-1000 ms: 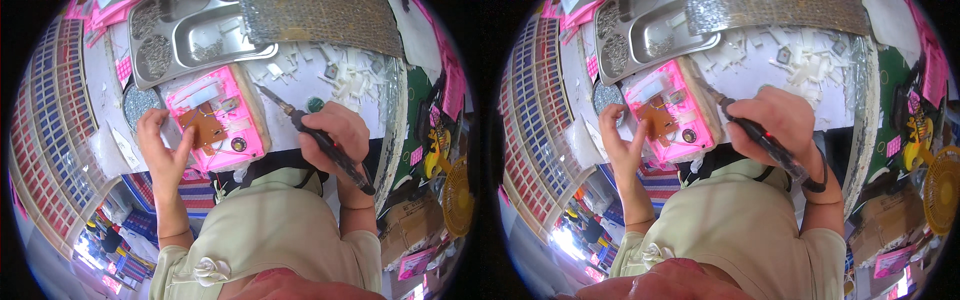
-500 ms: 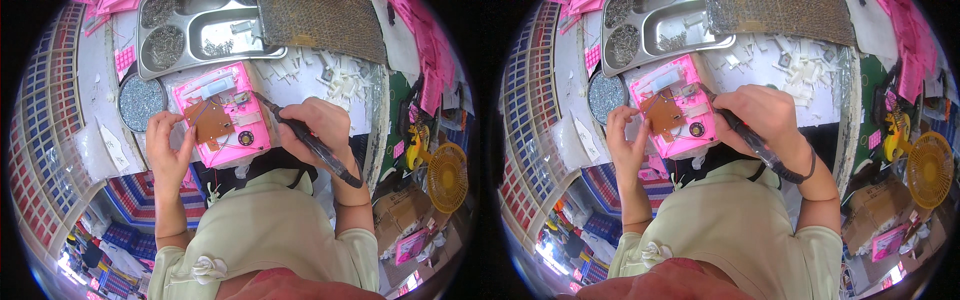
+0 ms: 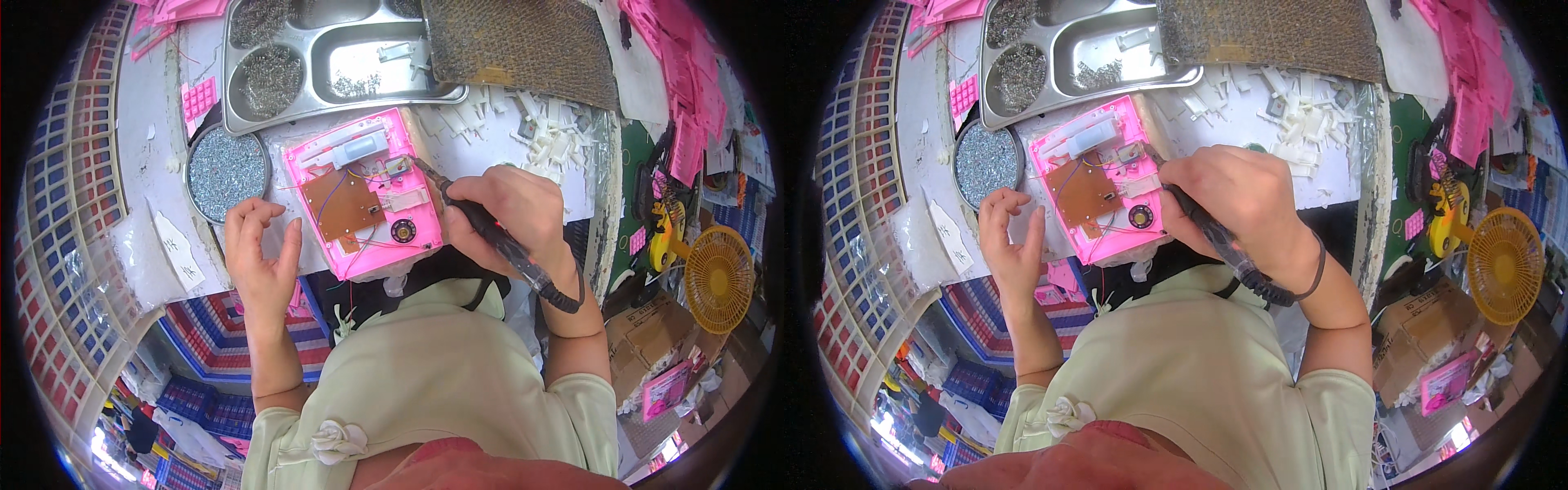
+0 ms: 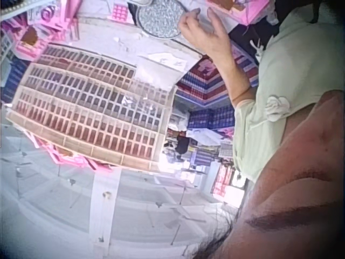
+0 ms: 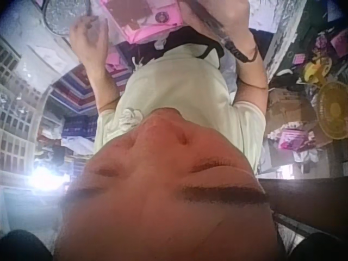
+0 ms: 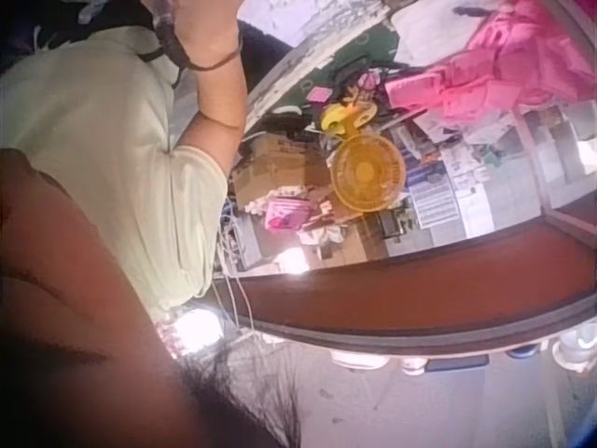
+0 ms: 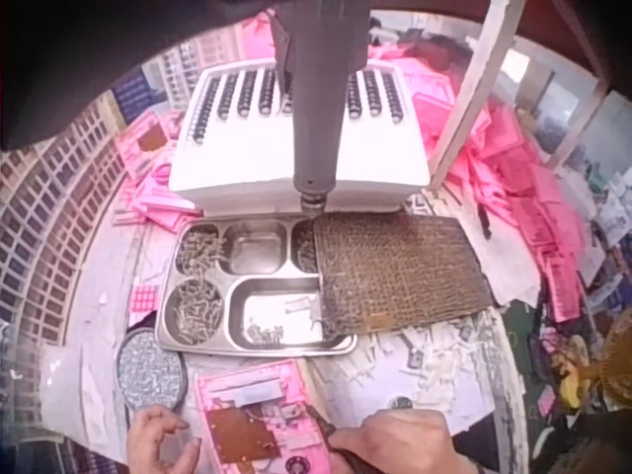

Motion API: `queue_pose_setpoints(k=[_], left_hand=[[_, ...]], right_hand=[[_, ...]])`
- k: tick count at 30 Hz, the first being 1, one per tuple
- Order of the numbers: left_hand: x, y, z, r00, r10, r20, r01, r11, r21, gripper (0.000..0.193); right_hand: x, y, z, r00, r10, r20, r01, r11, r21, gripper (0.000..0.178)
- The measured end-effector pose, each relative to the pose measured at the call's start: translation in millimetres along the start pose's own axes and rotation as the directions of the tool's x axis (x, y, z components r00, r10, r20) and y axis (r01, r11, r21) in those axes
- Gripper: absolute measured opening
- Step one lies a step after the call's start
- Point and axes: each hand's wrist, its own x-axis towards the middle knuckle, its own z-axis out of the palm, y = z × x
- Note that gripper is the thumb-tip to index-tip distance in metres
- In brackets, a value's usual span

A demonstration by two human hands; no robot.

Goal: Assembling electronic components into a pink toy housing using a soldering iron and electric screwdriver.

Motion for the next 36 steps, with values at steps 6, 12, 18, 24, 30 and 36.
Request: queue_pose_setpoints(k=[6,12,18,24,30,36], left_hand=[[0,0,0,1.0,0.013,-0.01,-0.013,1.0,0.012,0.025],[-1,-2,-2,1.0,0.009,-0.016,-0.009,1.0,-0.001,0.027],[-1,-4,-4,1.0,0.005,-0.024,-0.005,1.0,-0.006,0.026],[-2,1,-3,1.0,0.009,-0.01,-0.009,1.0,0.005,0.026],[-2,3,-4,0.999,-0.038,0.014,0.038,0.999,0.013,0.028],[17,-3,5,0.996,0.092,0.02,-0.093,0.988,0.127,0.05]], right_hand=[[5,-5,-1,0.999,0.027,0.032,-0.026,0.999,-0.029,0.028],[6,-1,2,0.998,0.037,0.042,-0.036,0.999,-0.015,0.026],[5,3,4,0.999,-0.021,-0.026,0.021,1.0,0.005,0.025],[3,-4,-14,0.996,-0.005,-0.085,0.003,1.0,-0.017,0.026],[-10,-11,-41,0.988,0.109,-0.114,-0.112,0.994,-0.017,0.029],[-33,-3,-39,0.963,0.192,-0.189,-0.17,0.977,0.13,0.027]])
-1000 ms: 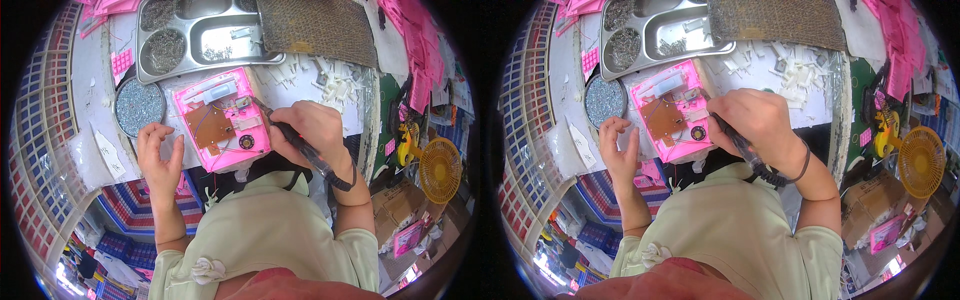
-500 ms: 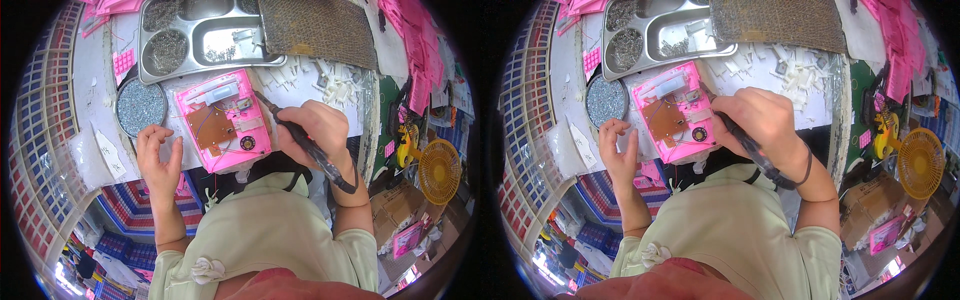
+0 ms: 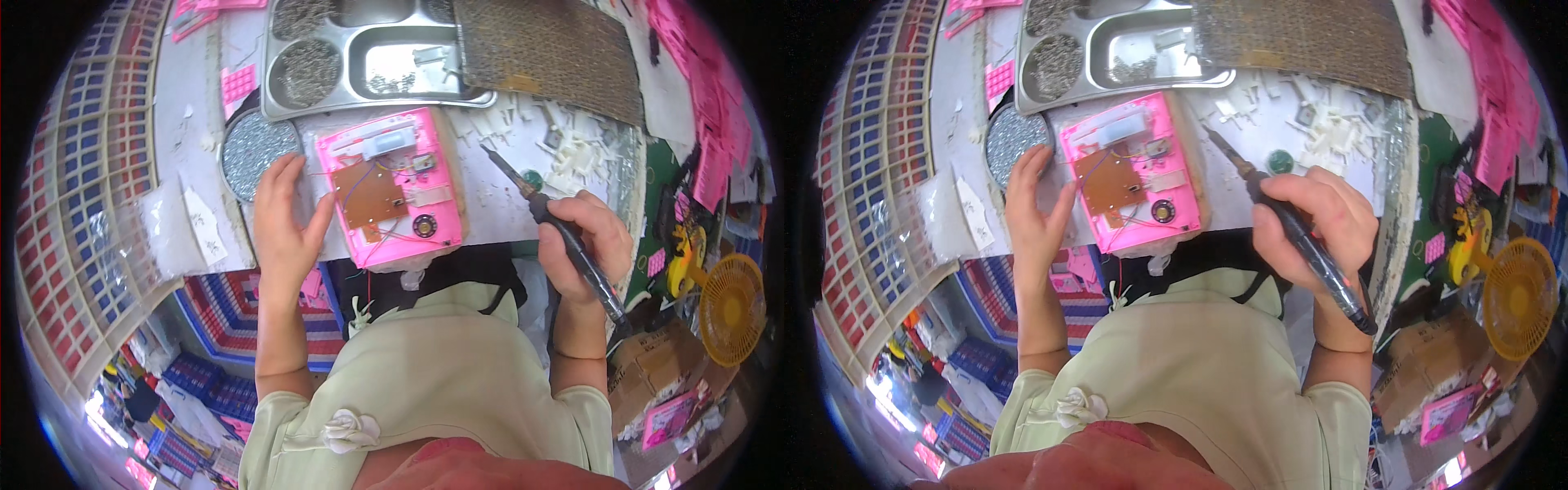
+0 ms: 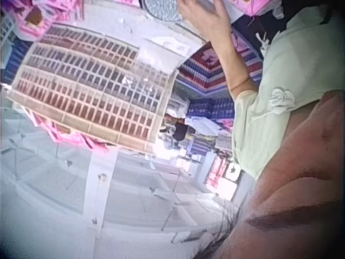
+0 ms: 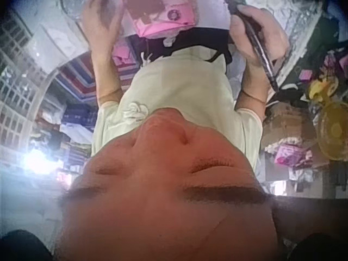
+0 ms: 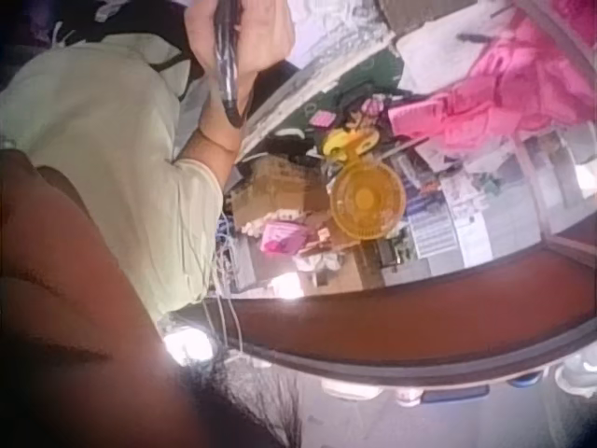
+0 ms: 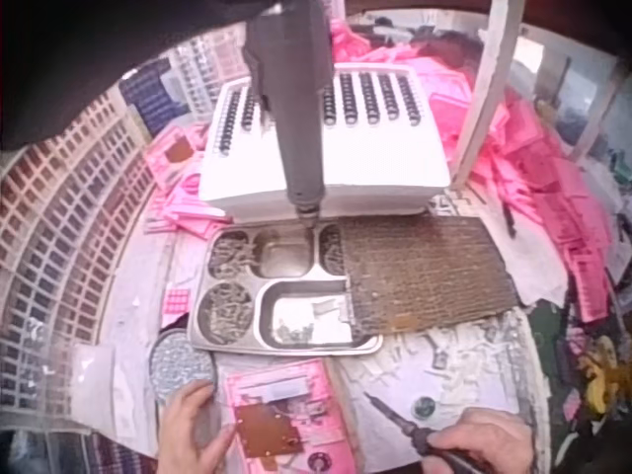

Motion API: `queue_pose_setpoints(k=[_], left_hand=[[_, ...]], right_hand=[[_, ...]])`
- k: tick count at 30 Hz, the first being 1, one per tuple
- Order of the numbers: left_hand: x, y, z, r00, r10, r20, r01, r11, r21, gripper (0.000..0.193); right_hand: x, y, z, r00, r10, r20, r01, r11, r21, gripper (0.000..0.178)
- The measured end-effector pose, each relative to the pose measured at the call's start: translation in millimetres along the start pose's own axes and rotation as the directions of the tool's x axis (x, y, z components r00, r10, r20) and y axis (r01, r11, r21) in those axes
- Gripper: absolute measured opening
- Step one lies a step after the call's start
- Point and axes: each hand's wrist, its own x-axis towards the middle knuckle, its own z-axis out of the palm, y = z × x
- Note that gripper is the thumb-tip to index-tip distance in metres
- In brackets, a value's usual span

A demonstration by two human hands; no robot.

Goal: Assembling electronic components into a pink toy housing using a soldering iron and electric screwdriver.

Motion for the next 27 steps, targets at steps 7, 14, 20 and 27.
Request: queue_pose_setpoints(k=[7,14,20,27], left_hand=[[10,12,-7,0.985,-0.082,0.153,0.08,0.997,0.02,0.019],[1,28,-4,0.941,-0.309,0.137,0.321,0.945,-0.07,0.016],[-22,35,2,0.826,-0.441,0.35,0.488,0.871,-0.053,0.031],[-17,38,1,0.838,-0.433,0.333,0.472,0.881,-0.043,0.027]], right_hand=[[-4,8,-3,1.0,0.013,-0.007,-0.013,1.0,0.029,0.025],[-10,17,-9,0.998,0.041,-0.046,-0.038,0.997,0.066,0.024],[-14,29,-10,0.998,0.051,-0.033,-0.048,0.995,0.083,0.023],[-12,32,-9,0.999,0.028,-0.034,-0.024,0.992,0.125,0.028]])
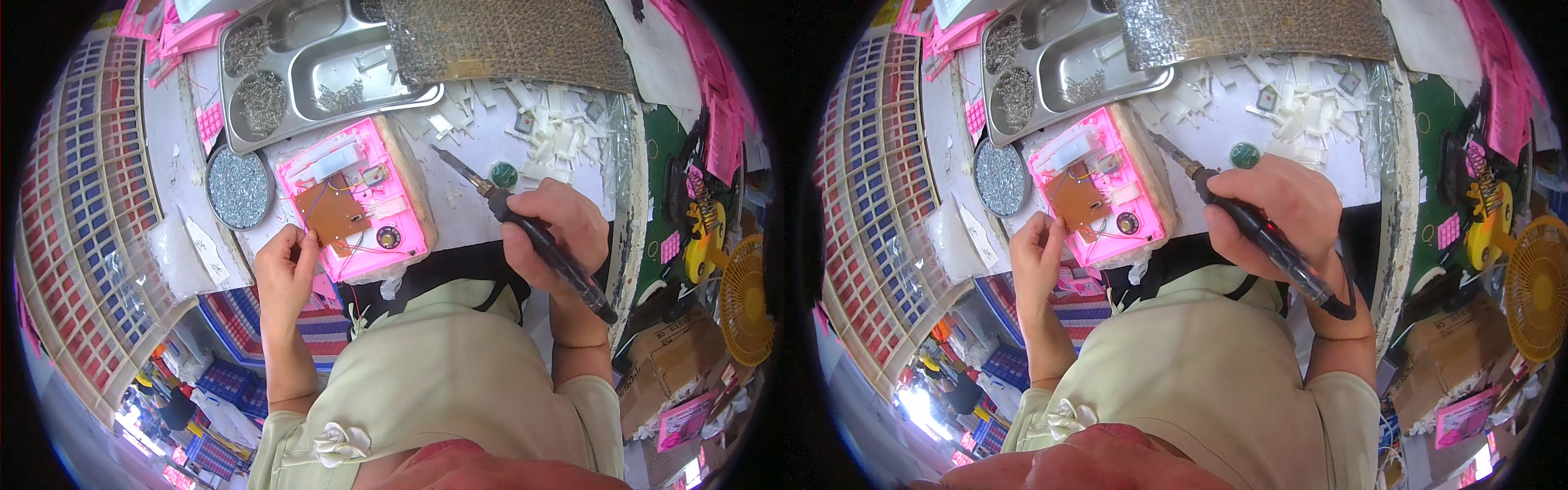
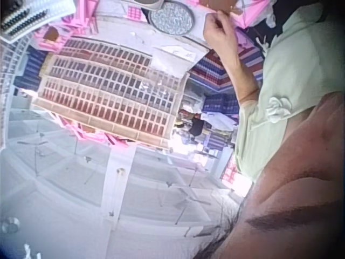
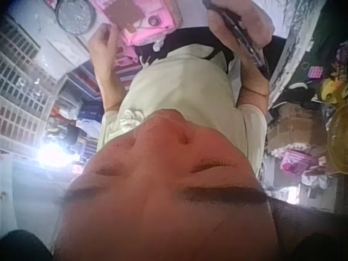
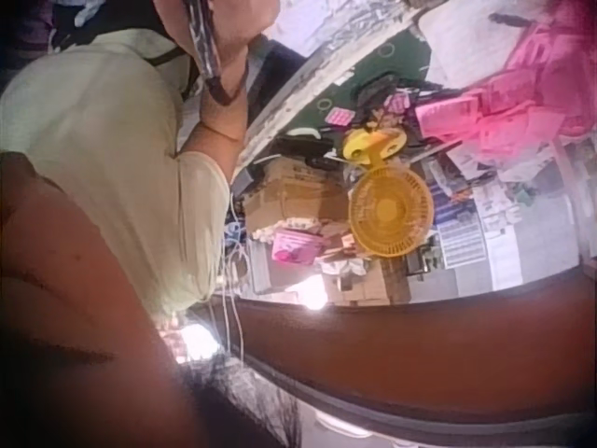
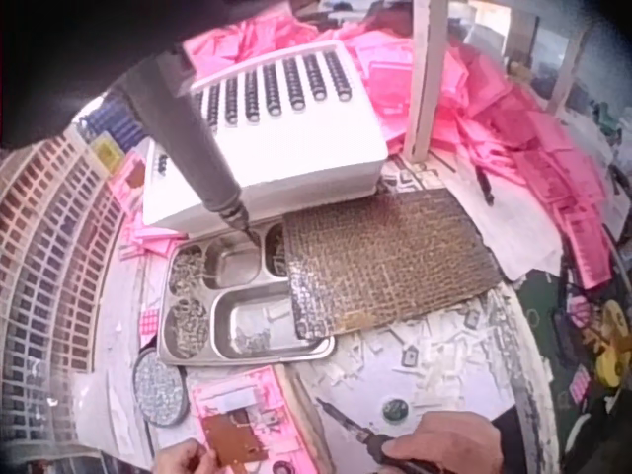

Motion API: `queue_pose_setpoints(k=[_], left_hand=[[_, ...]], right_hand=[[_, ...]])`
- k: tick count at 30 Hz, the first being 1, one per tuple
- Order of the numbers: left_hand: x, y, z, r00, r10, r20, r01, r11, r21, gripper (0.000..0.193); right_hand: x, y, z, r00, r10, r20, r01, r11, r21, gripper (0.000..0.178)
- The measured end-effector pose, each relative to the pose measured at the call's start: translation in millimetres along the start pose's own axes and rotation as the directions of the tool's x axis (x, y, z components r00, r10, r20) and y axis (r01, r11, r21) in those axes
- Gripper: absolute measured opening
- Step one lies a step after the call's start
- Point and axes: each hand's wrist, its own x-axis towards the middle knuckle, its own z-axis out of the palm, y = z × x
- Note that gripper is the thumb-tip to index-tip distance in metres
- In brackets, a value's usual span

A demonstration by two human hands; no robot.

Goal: Assembling electronic components into a pink toy housing using a soldering iron and electric screwdriver.

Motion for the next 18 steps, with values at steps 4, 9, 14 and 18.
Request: queue_pose_setpoints(k=[4,9,14,18], left_hand=[[-1,-8,0,0.999,0.016,-0.036,-0.019,0.997,-0.071,0.026],[-2,-16,3,0.998,0.015,-0.064,-0.027,0.982,-0.188,0.028],[-5,-18,6,0.996,0.03,-0.084,-0.044,0.985,-0.169,0.027],[-13,-7,5,0.987,0.06,-0.149,-0.088,0.978,-0.191,0.025]], right_hand=[[-1,5,2,1.0,-0.005,0.0,0.005,1.0,0.014,0.03],[2,13,12,0.997,-0.08,-0.017,0.081,0.996,0.028,0.031],[1,16,22,0.994,-0.101,0.043,0.099,0.994,0.048,0.033],[4,20,21,0.994,-0.103,0.041,0.101,0.994,0.04,0.033]])
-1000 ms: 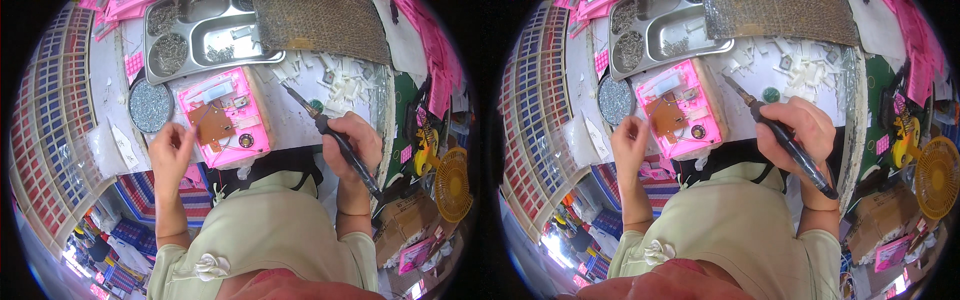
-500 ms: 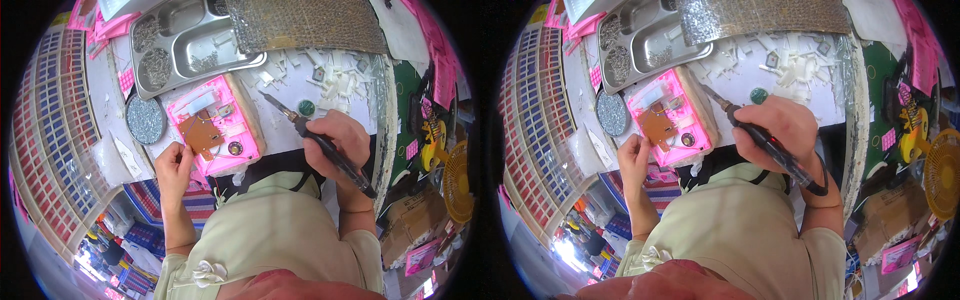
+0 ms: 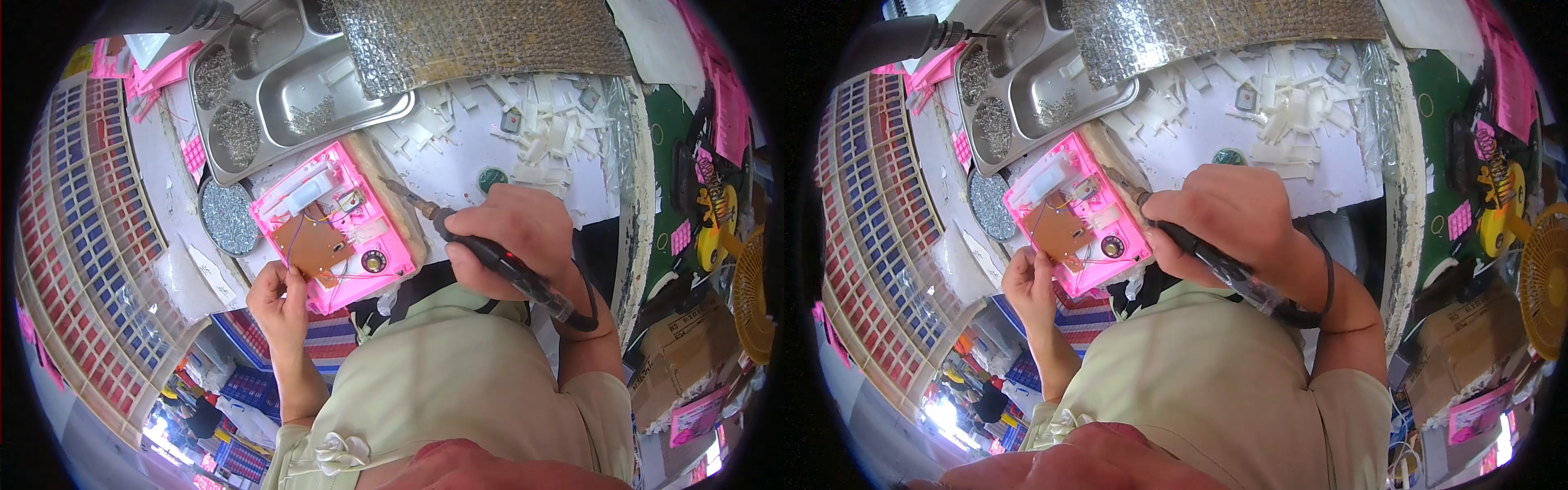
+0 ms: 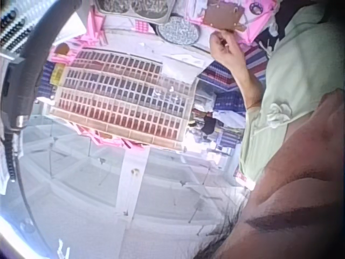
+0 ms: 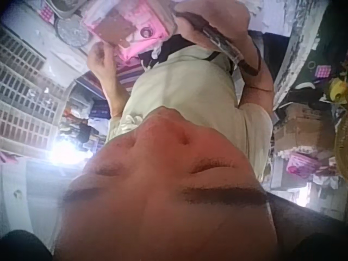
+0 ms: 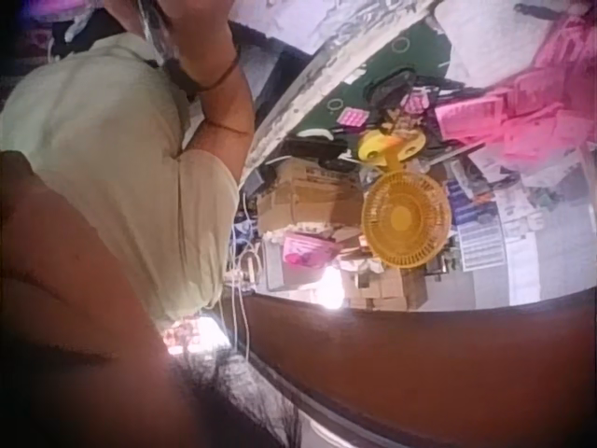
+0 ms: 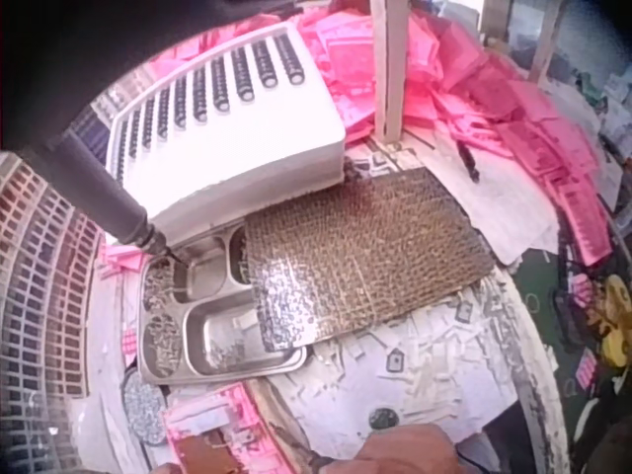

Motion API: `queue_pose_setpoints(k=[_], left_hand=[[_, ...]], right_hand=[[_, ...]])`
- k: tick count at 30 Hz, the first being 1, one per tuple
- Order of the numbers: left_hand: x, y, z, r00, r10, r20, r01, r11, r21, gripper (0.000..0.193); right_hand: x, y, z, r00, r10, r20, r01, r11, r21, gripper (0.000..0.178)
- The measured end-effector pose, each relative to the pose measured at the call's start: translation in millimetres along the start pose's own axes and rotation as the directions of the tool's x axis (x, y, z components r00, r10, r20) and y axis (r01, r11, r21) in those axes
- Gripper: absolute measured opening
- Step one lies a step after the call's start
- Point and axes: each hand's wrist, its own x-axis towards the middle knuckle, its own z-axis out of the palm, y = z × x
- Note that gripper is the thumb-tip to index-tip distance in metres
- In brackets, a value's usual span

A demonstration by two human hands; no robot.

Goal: Assembling electronic components into a pink toy housing using a soldering iron and electric screwdriver.

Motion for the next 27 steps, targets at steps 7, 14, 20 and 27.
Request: queue_pose_setpoints(k=[7,14,20,27], left_hand=[[-3,5,1,0.996,-0.06,-0.065,0.045,0.976,-0.212,0.015],[5,5,-8,0.992,-0.116,0.044,0.117,0.993,-0.014,0.012],[25,29,-9,0.892,0.43,-0.14,-0.39,0.888,0.244,0.028],[55,80,40,0.819,0.546,0.174,-0.549,0.661,0.511,0.028]], right_hand=[[2,0,-2,0.999,-0.024,-0.036,0.024,1.0,-0.012,0.027],[-7,-1,9,0.999,0.002,-0.05,0.0,0.999,0.04,0.033],[-5,0,5,0.999,0.026,-0.042,-0.026,1.0,0.002,0.033],[1,8,-1,0.995,0.024,-0.1,-0.025,1.0,-0.009,0.028]])
